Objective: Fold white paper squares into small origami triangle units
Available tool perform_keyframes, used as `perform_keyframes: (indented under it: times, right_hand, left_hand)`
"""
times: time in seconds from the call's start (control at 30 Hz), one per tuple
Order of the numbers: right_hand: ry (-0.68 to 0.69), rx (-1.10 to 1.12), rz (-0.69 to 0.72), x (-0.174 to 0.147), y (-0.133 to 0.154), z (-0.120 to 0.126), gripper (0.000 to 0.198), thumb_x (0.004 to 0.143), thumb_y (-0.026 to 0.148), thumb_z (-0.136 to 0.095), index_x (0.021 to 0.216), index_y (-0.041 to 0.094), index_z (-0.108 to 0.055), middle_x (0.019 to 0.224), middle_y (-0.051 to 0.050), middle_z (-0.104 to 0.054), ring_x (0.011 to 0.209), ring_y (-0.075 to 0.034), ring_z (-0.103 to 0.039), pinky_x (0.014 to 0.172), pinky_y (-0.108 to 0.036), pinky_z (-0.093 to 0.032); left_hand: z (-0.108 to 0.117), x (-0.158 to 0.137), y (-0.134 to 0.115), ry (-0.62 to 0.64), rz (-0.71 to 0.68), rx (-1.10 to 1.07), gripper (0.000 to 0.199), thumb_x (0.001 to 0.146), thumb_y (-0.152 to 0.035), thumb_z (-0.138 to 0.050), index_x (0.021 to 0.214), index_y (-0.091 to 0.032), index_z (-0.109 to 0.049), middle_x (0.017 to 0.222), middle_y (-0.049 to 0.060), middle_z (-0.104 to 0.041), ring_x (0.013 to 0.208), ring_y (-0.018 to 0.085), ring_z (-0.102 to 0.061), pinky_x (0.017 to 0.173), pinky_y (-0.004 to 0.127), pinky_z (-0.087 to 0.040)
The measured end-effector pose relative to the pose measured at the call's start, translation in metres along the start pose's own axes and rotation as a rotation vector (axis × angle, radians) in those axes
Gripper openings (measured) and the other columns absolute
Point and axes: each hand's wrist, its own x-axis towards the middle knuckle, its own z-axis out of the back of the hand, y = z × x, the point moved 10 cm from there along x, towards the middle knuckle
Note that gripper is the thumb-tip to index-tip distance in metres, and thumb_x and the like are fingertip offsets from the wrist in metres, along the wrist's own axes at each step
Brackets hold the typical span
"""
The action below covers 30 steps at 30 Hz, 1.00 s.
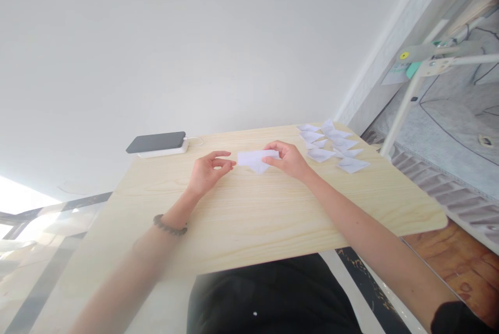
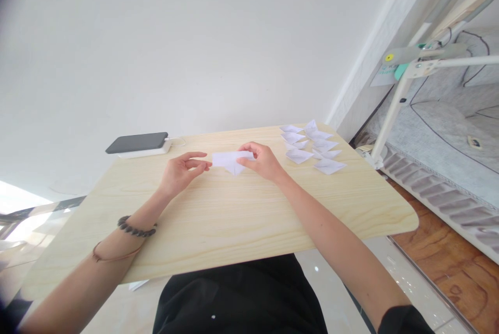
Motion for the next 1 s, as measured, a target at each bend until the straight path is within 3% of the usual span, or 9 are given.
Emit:
perform_keyframes:
  times: [0.13,0.3,0.37,0.43,0.6,0.8,1.0]
  right_hand:
    - [-0.045,0.046,-0.021,0.001,-0.007,0.013,0.032,0.062,0.035,-0.066,0.085,0.015,-0.056,0.081,-0.002,-0.059,0.068,-0.012,-0.054,0.060,-0.024,-0.043]
    - [0.011,0.054,-0.026,0.000,-0.004,-0.006,0.029,0.063,0.033,-0.065,0.085,0.016,-0.056,0.077,0.000,-0.058,0.066,-0.011,-0.053,0.060,-0.024,-0.043]
    - [0.029,0.029,-0.018,-0.002,-0.001,-0.016,0.027,0.064,0.033,-0.064,0.084,0.016,-0.057,0.077,0.000,-0.057,0.067,-0.011,-0.053,0.060,-0.023,-0.043]
    - [0.046,0.011,-0.005,-0.004,0.003,-0.026,0.025,0.065,0.032,-0.062,0.083,0.016,-0.057,0.078,0.000,-0.058,0.068,-0.011,-0.053,0.060,-0.023,-0.043]
    - [0.085,0.017,-0.011,-0.007,0.006,-0.037,0.024,0.066,0.029,-0.060,0.086,0.016,-0.058,0.080,-0.002,-0.060,0.069,-0.012,-0.055,0.060,-0.023,-0.043]
    - [0.255,0.087,-0.112,-0.009,-0.002,-0.045,0.042,0.070,0.020,-0.054,0.112,0.017,-0.052,0.079,-0.003,-0.066,0.067,-0.012,-0.059,0.058,-0.022,-0.043]
    - [0.439,0.175,-0.146,-0.014,-0.001,-0.054,0.057,0.072,0.015,-0.050,0.128,0.016,-0.038,0.084,-0.003,-0.067,0.071,-0.011,-0.058,0.067,-0.025,-0.045]
  left_hand:
    - [0.010,0.002,0.009,-0.010,0.052,-0.107,0.042,0.070,-0.037,-0.061,0.104,-0.013,-0.056,0.083,0.010,-0.069,0.081,0.020,-0.063,0.081,0.034,-0.045]
    - [-0.010,0.000,0.001,0.054,0.040,-0.184,0.035,0.074,-0.037,-0.056,0.099,-0.012,-0.059,0.083,0.009,-0.068,0.081,0.019,-0.062,0.082,0.034,-0.044]
    - [-0.026,-0.002,-0.007,0.119,0.006,-0.254,0.036,0.077,-0.039,-0.051,0.096,-0.010,-0.061,0.093,0.010,-0.066,0.081,0.019,-0.061,0.078,0.033,-0.046]
    - [-0.035,-0.004,-0.008,0.139,0.013,-0.242,0.038,0.075,-0.041,-0.054,0.099,-0.012,-0.059,0.090,0.008,-0.065,0.077,0.018,-0.060,0.072,0.030,-0.047]
    - [-0.027,-0.001,0.003,0.031,0.061,-0.110,0.034,0.064,-0.040,-0.067,0.085,-0.014,-0.062,0.071,0.003,-0.064,0.064,0.014,-0.057,0.057,0.024,-0.044]
    - [-0.028,0.006,0.019,0.100,0.121,-0.354,0.033,0.061,-0.034,-0.070,0.084,-0.012,-0.062,0.077,0.006,-0.066,0.072,0.017,-0.060,0.067,0.030,-0.049]
    - [-0.035,0.005,0.029,0.175,0.199,-0.393,0.031,0.061,-0.032,-0.071,0.084,-0.013,-0.064,0.078,0.005,-0.066,0.071,0.016,-0.060,0.067,0.029,-0.048]
